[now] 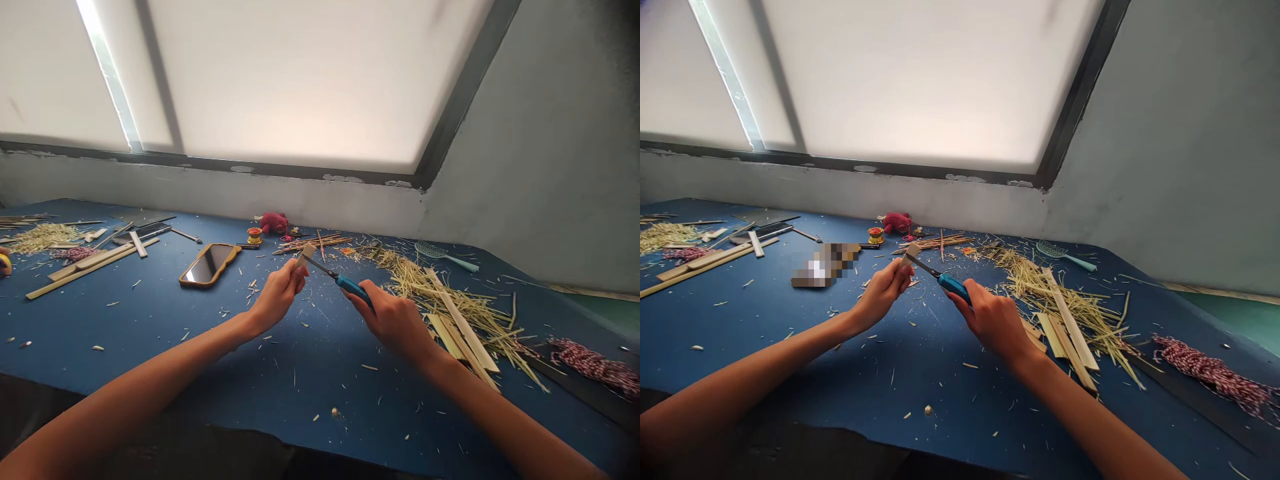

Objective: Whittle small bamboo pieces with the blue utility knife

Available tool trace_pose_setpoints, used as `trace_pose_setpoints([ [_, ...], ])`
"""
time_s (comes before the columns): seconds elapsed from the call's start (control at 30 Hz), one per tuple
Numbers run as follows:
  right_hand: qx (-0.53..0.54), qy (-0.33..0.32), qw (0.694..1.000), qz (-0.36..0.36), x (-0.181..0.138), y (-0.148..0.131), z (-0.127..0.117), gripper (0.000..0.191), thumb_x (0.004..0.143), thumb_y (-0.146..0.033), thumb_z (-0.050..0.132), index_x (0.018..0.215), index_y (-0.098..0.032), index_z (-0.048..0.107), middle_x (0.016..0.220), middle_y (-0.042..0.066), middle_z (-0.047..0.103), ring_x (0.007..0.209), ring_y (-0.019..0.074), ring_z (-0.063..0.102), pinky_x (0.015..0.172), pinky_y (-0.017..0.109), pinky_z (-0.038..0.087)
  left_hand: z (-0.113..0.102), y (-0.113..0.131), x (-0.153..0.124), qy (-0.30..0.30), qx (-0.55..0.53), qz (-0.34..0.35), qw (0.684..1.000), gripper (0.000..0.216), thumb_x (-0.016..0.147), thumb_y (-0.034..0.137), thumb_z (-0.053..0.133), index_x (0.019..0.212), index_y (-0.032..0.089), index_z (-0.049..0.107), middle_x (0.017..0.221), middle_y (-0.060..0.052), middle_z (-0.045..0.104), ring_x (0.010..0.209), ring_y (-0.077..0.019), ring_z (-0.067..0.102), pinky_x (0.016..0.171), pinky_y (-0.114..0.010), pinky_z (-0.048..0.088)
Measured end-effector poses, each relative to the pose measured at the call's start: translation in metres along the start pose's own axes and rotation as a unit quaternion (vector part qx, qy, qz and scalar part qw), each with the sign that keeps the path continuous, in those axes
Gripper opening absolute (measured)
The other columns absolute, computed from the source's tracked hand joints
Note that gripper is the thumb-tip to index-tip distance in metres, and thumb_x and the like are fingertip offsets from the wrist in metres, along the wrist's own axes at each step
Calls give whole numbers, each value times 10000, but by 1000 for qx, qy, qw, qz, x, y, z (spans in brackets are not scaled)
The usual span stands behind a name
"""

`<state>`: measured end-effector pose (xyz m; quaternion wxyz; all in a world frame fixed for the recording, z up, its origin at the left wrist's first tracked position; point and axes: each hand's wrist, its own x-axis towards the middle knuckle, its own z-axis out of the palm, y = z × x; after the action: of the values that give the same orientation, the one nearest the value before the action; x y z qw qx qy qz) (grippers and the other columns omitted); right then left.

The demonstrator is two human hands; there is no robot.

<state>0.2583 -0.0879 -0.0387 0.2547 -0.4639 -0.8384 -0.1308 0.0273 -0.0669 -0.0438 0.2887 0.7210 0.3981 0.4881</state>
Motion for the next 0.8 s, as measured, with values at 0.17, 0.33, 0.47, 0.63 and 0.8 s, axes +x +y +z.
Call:
trace_pose_setpoints([
  [0.17,-9,-12,1000,11,2,-6,2,471,966,-515,205,877,-176,519,557,26,584,426,148,537,414,239,241,3,2,-1,51,19,2,999,259,948,372,362,839,181,500,629,30,435,566,-92,378,547,-217,305],
  [0.33,-18,-9,1000,6,4,-5,0,492,964,-523,188,862,-173,519,580,36,603,428,145,536,421,246,228,8,-1,-1,78,-5,-3,997,281,952,382,349,834,183,508,636,26,418,557,-91,359,534,-221,298],
  [0.47,-27,2,1000,1,5,-6,-3,464,964,-516,225,861,-174,521,594,30,610,434,137,538,427,249,220,8,-1,0,93,-6,12,996,259,950,364,362,825,186,502,651,19,424,578,-97,367,545,-229,303],
  [0.63,-33,8,999,-2,8,-6,-6,437,966,-503,248,875,-174,520,592,20,603,428,128,522,428,252,215,9,1,3,113,-39,16,993,257,948,377,370,821,193,496,666,12,416,571,-99,352,528,-235,302],
  [0.8,-51,16,999,-4,10,-2,-5,413,964,-499,277,892,-172,518,624,24,622,447,132,543,438,258,212,12,2,5,125,-68,-5,990,262,939,398,391,826,192,508,698,4,425,597,-99,367,533,-227,322],
])
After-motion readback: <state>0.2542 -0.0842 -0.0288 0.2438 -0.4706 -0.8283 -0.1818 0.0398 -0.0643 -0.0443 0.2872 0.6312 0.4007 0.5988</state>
